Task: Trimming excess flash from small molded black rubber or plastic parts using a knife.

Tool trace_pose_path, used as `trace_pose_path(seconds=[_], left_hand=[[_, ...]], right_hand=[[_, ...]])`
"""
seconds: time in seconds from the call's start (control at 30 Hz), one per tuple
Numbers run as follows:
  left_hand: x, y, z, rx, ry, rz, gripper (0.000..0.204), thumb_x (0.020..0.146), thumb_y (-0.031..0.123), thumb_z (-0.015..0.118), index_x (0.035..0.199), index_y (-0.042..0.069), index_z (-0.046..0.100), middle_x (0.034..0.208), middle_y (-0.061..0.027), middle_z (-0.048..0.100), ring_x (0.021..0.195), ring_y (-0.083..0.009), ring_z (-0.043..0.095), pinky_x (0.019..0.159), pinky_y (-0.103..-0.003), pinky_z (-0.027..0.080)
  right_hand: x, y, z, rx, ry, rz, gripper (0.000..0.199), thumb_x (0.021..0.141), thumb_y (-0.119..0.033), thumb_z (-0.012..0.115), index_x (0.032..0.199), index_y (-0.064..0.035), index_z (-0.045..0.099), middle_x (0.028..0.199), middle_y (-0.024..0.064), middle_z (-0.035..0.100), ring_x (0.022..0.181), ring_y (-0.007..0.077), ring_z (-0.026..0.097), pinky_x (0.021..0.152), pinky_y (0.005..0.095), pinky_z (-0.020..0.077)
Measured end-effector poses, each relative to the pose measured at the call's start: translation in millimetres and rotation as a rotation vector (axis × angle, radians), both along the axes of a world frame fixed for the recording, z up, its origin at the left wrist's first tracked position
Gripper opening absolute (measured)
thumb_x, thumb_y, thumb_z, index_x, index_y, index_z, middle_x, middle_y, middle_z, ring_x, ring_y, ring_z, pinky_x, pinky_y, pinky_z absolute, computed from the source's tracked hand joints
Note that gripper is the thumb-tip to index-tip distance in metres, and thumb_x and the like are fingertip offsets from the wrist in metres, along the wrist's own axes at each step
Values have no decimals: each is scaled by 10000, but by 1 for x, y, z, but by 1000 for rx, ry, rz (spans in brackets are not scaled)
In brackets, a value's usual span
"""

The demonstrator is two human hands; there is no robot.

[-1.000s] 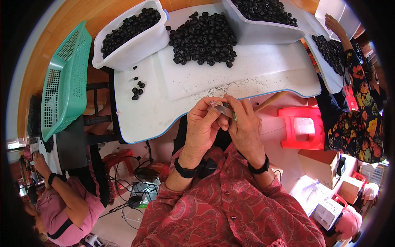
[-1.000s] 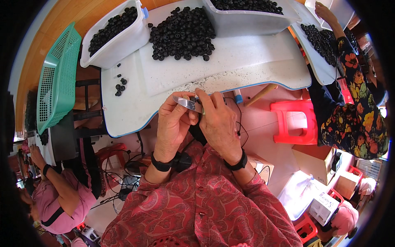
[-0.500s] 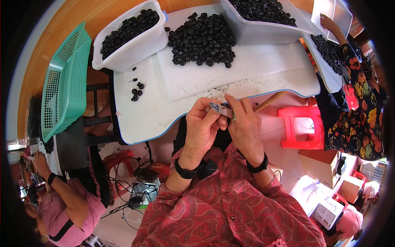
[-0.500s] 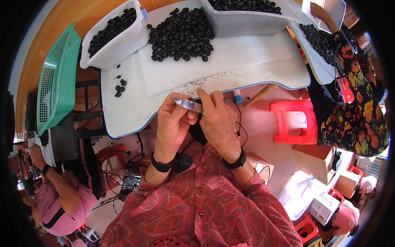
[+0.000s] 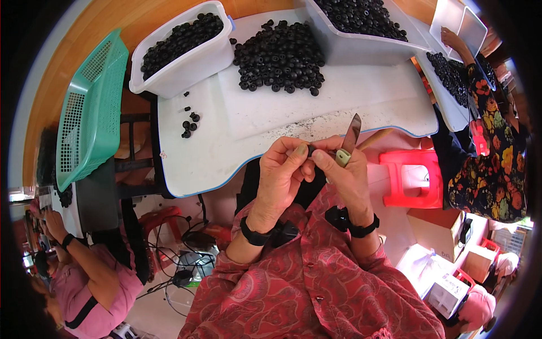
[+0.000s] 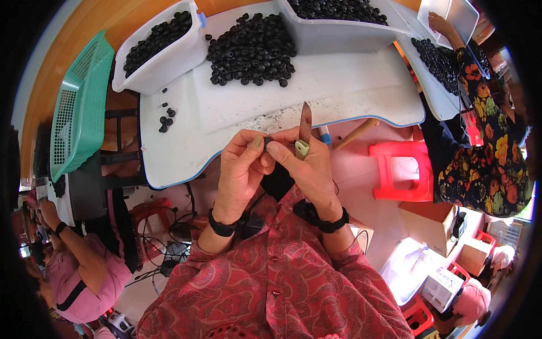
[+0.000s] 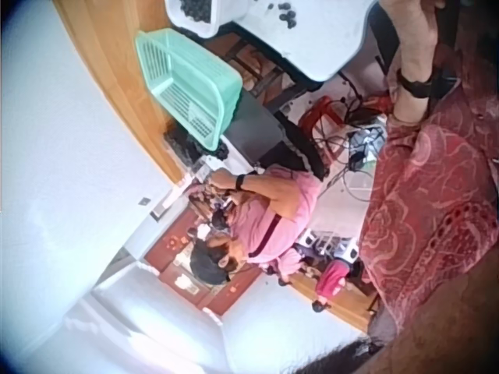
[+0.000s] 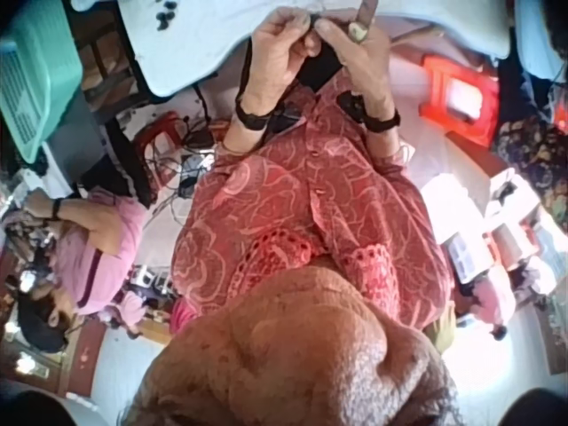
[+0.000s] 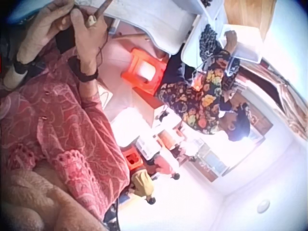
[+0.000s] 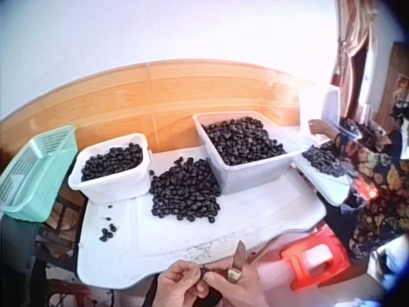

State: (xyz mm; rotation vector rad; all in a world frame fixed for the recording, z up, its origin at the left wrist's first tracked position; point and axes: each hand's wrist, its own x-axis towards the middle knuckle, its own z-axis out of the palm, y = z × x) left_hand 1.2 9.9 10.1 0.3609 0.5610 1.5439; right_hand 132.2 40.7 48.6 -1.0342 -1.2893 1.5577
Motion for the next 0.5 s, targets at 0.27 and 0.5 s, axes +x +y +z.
trace_pose_path(seconds=[0.27,0.5], left_hand=[[-2,-3,-3,54,113,1,87,919,79,596,967,8,579,732,-61,620,573,-114,568,513,-241,482],[-2,-1,-1,53,52,-40,84,916,82,600,944,8,569,799,-88,649,585,-114,585,503,-231,486]], right_hand=[[3,1,-3,-48,42,-5,41,866,-71,638,858,-31,642,627,-29,534,500,26,368,462,198,264],[3,7,0,-112,84,8,106,880,-88,594,805,-18,618,590,-23,496,482,32,338,459,202,252]])
